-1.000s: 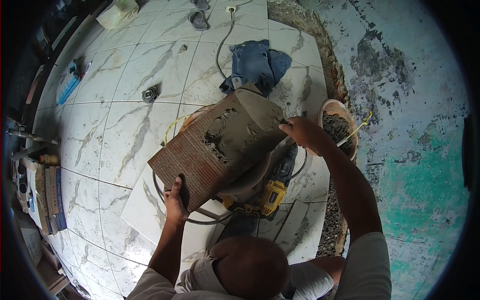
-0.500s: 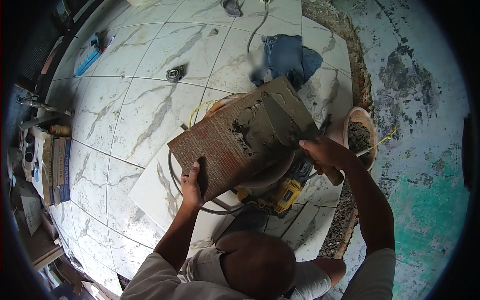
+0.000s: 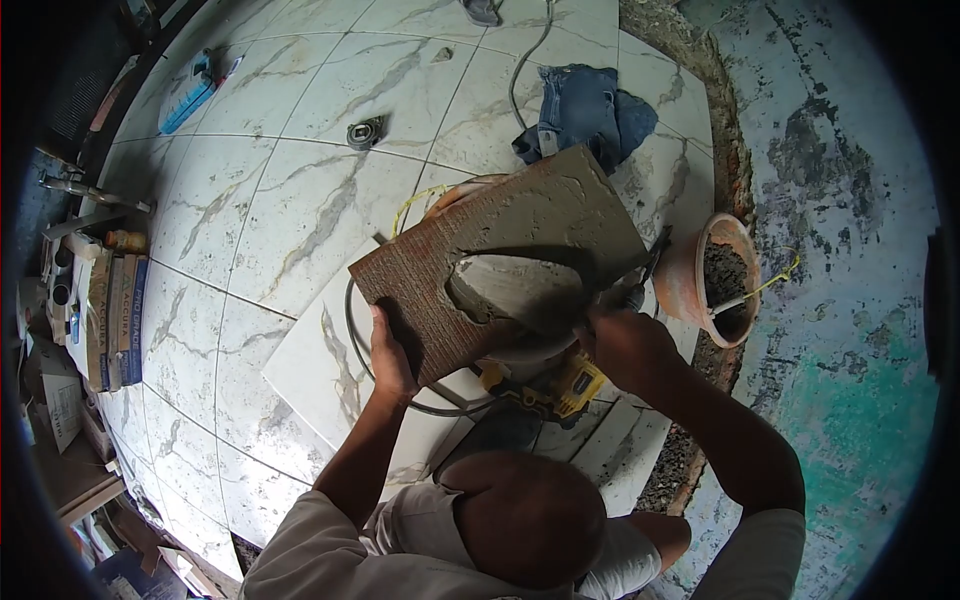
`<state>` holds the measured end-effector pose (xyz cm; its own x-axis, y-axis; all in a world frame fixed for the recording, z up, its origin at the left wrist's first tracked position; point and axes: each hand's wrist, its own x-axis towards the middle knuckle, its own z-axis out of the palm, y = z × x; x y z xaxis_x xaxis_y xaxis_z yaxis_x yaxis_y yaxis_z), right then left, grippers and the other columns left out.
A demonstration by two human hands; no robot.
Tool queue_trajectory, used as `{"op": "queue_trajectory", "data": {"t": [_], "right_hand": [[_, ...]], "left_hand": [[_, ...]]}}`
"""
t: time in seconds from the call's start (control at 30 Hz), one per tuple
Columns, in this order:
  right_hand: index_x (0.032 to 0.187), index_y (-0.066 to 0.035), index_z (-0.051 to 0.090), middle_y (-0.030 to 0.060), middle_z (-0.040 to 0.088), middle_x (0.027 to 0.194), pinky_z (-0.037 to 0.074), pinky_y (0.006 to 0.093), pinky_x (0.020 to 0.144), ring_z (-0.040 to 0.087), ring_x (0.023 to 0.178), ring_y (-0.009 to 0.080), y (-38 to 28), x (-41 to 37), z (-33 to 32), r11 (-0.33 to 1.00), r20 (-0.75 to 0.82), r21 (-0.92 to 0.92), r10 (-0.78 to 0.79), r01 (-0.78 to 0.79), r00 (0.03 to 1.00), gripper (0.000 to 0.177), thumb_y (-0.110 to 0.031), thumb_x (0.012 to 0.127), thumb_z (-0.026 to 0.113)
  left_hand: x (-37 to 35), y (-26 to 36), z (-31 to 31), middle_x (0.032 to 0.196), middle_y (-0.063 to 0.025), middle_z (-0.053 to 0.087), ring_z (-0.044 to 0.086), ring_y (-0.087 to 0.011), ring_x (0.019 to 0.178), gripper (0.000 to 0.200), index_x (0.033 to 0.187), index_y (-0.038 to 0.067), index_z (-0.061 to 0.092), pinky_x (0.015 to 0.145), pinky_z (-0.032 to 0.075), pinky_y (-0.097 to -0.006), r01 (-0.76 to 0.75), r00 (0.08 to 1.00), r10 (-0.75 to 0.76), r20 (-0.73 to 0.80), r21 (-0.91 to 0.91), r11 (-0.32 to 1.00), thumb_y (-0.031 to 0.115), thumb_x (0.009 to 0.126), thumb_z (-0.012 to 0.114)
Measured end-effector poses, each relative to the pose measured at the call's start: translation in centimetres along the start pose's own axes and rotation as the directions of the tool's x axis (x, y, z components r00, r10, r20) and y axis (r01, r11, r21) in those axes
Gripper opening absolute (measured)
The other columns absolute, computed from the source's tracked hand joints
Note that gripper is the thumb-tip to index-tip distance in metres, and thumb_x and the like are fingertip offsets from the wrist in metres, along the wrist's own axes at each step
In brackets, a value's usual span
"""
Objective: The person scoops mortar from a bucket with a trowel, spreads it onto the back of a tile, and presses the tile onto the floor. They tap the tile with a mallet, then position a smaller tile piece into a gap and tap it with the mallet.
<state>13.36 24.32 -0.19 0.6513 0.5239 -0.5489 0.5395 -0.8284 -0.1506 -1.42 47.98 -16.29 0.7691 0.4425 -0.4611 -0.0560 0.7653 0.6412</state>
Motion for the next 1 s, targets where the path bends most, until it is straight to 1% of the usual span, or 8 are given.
{"op": "queue_trajectory", "data": {"t": [0.13,0.27,0.33,0.4,0.67,0.77,0.87,1.0], "right_hand": [[0.095,-0.001,0.060,0.0211,0.066,0.080,0.053,0.0491,0.075,0.067,0.080,0.0386,1.5,0.8,-1.4,0.999,-0.123,-0.027,0.035,-0.039,0.992,0.037,-0.036,0.097,0.051],[0.099,0.004,0.059,0.0181,0.065,0.074,0.055,0.0426,0.064,0.067,0.068,0.0318,3.4,0.4,-1.7,0.977,0.004,0.182,0.116,-0.115,0.993,0.044,-0.039,0.098,0.050],[0.103,0.005,0.058,0.0113,0.061,0.069,0.054,0.0352,0.054,0.064,0.059,0.0209,3.2,-1.0,-1.0,0.776,0.391,0.474,0.238,-0.416,0.889,0.049,-0.043,0.098,0.049],[0.107,0.003,0.058,0.0072,0.057,0.068,0.053,0.0304,0.050,0.061,0.057,0.0157,2.3,-2.1,-0.3,0.680,0.512,0.551,0.182,-0.484,0.839,0.049,-0.045,0.098,0.050],[0.114,-0.001,0.060,0.0073,0.061,0.071,0.052,0.0310,0.056,0.060,0.058,0.0147,0.9,-4.0,1.9,0.884,0.380,0.424,0.025,-0.198,0.924,0.049,-0.045,0.098,0.049],[0.113,-0.001,0.061,0.0073,0.061,0.073,0.051,0.0312,0.057,0.061,0.060,0.0144,0.2,-4.6,0.0,0.821,0.597,0.401,0.102,-0.406,0.796,0.049,-0.046,0.097,0.051],[0.105,0.000,0.063,0.0089,0.062,0.071,0.052,0.0322,0.062,0.063,0.064,0.0162,0.3,-5.0,-1.1,0.858,0.700,0.346,0.032,-0.379,0.713,0.049,-0.047,0.098,0.048],[0.103,-0.001,0.064,0.0104,0.064,0.072,0.053,0.0367,0.067,0.066,0.067,0.0217,-0.8,-4.4,0.1,0.849,0.602,0.443,-0.043,-0.289,0.797,0.047,-0.045,0.098,0.048]], "left_hand": [[-0.2,0.3,0.5,0.144,-0.0157,0.039,0.042,-0.0292,0.131,0.073,0.146,0.002,0.026,0.111,0.033,-0.0424,-0.009,1.000,0.010,-0.027,0.040,0.999,0.057,0.098,0.038],[0.0,0.2,0.2,0.144,-0.0160,0.040,0.042,-0.0300,0.131,0.072,0.146,0.002,0.026,0.111,0.033,-0.0434,-0.026,1.000,0.026,-0.012,0.028,0.999,0.055,0.099,0.037],[-0.1,0.1,0.0,0.143,-0.0160,0.040,0.042,-0.0303,0.131,0.072,0.146,0.002,0.026,0.111,0.034,-0.0437,-0.008,1.000,0.009,-0.020,0.026,1.000,0.055,0.100,0.037],[-0.2,0.2,0.4,0.144,-0.0159,0.040,0.042,-0.0306,0.131,0.072,0.146,0.002,0.026,0.110,0.034,-0.0442,-0.007,0.999,0.009,-0.031,0.051,0.999,0.055,0.099,0.037],[-0.4,0.5,0.8,0.143,-0.0160,0.040,0.043,-0.0305,0.131,0.072,0.146,0.003,0.026,0.111,0.034,-0.0445,-0.024,0.999,0.027,-0.034,0.075,0.997,0.056,0.099,0.036],[-0.6,0.7,1.2,0.143,-0.0155,0.040,0.042,-0.0299,0.131,0.072,0.147,0.003,0.026,0.111,0.033,-0.0440,-0.003,0.999,0.005,-0.041,0.060,0.998,0.055,0.099,0.037],[0.0,0.1,0.4,0.145,-0.0143,0.040,0.041,-0.0290,0.132,0.070,0.147,0.003,0.028,0.111,0.032,-0.0438,-0.023,0.998,0.026,-0.048,0.066,0.998,0.054,0.099,0.039],[0.9,0.8,-0.8,0.146,-0.0131,0.040,0.041,-0.0283,0.132,0.067,0.146,0.003,0.031,0.111,0.032,-0.0442,0.027,1.000,-0.027,-0.003,0.020,0.999,0.050,0.099,0.042]]}}
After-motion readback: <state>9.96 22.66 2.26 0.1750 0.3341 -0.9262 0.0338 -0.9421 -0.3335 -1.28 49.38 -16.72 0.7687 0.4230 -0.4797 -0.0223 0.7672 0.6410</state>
